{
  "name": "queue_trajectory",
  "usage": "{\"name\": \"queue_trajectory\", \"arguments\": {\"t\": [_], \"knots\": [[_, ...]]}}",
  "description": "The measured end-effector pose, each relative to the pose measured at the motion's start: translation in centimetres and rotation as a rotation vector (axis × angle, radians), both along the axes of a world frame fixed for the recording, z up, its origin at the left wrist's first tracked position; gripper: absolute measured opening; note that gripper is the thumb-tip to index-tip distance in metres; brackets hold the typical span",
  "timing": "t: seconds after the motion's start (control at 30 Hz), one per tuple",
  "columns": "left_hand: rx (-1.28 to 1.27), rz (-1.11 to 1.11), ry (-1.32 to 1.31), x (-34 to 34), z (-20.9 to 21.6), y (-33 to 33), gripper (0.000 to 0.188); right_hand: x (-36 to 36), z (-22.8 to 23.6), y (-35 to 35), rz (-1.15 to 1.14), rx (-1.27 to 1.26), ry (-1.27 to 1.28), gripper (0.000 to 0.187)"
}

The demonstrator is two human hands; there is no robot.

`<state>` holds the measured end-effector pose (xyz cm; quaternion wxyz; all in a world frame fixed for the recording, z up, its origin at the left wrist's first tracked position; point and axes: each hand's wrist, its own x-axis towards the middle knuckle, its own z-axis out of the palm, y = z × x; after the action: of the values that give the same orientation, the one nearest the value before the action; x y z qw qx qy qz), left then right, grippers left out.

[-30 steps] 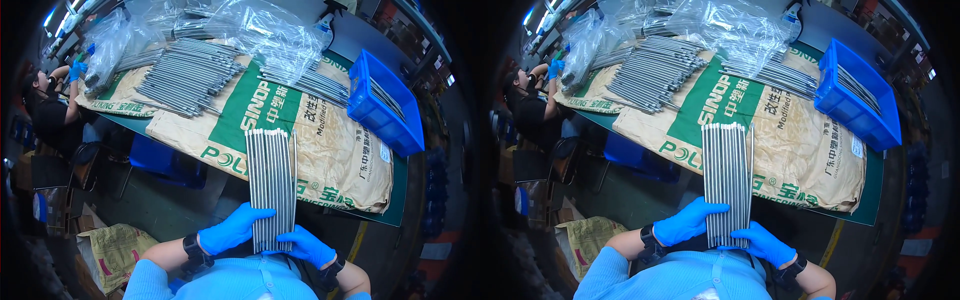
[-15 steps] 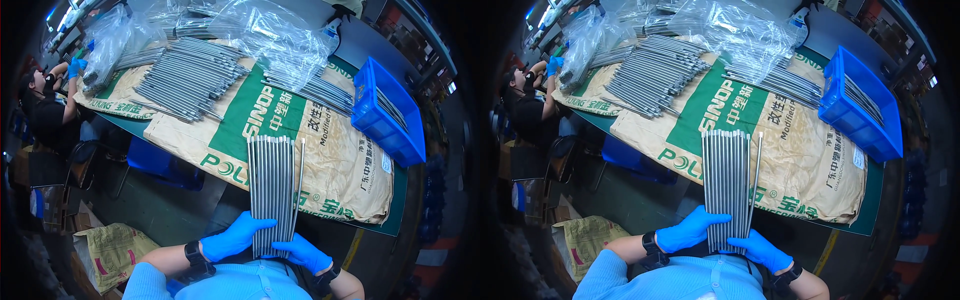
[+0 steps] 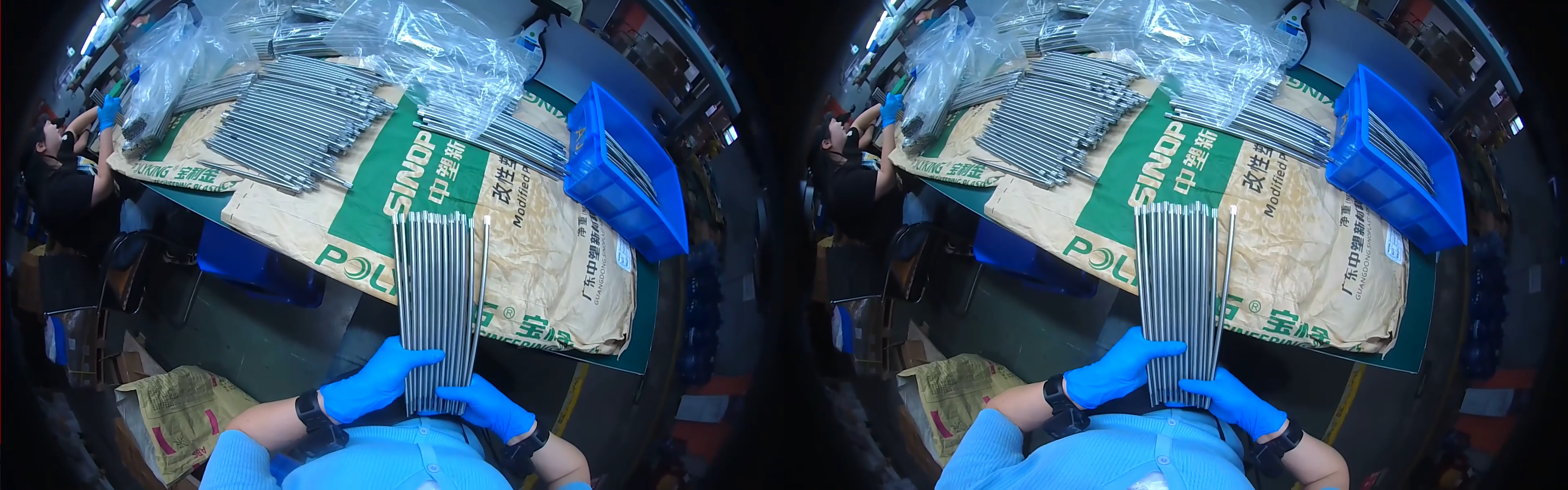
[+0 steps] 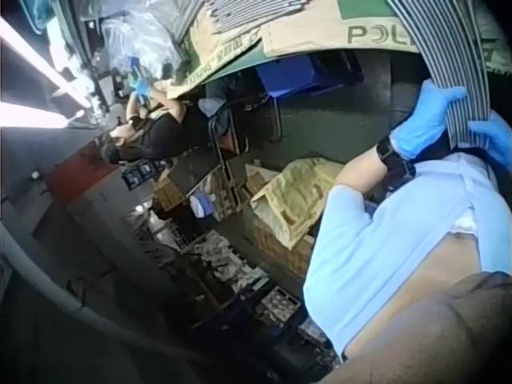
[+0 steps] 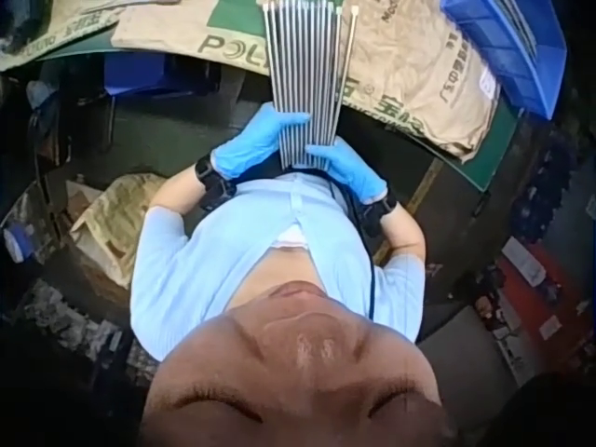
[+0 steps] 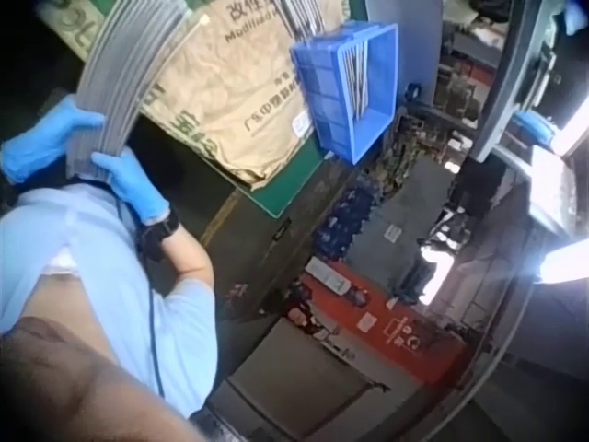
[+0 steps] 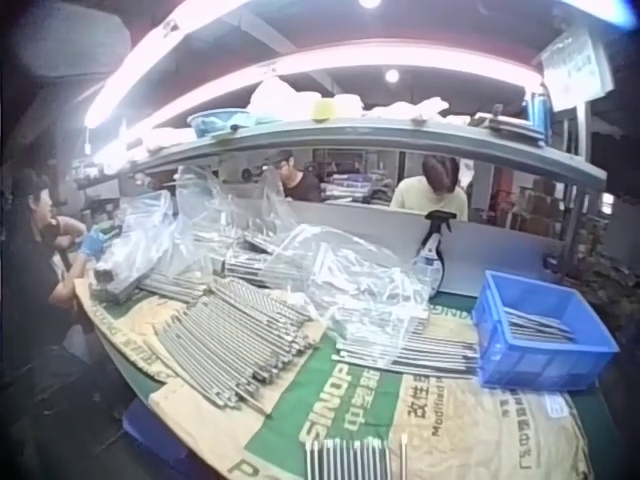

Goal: The person gathers metal rods from a table and a blue bin, aligning them into a bundle by hand. They inspect the bundle, add more rods to it, and then place the bundle back into the blue bin.

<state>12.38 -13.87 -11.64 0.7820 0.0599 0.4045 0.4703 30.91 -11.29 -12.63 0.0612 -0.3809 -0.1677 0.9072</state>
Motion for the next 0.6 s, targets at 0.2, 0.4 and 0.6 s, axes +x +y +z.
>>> {"name": "queue_trajectory", "arguments": {"t": [0.2,0.4,0.6], "knots": [[-0.067,-0.004,-0.051,-0.8,1.3,-0.4,0.035,0.2,1.3,-0.6,0.009,0.044,-0.044,0.043],[-0.061,0.051,-0.083,-0.8,1.4,-1.3,0.034,0.5,2.8,-1.3,-0.107,0.005,-0.039,0.038],[-0.068,0.05,-0.082,-0.8,2.0,-1.5,0.035,1.0,1.7,-1.5,-0.07,0.137,-0.091,0.034]]}}
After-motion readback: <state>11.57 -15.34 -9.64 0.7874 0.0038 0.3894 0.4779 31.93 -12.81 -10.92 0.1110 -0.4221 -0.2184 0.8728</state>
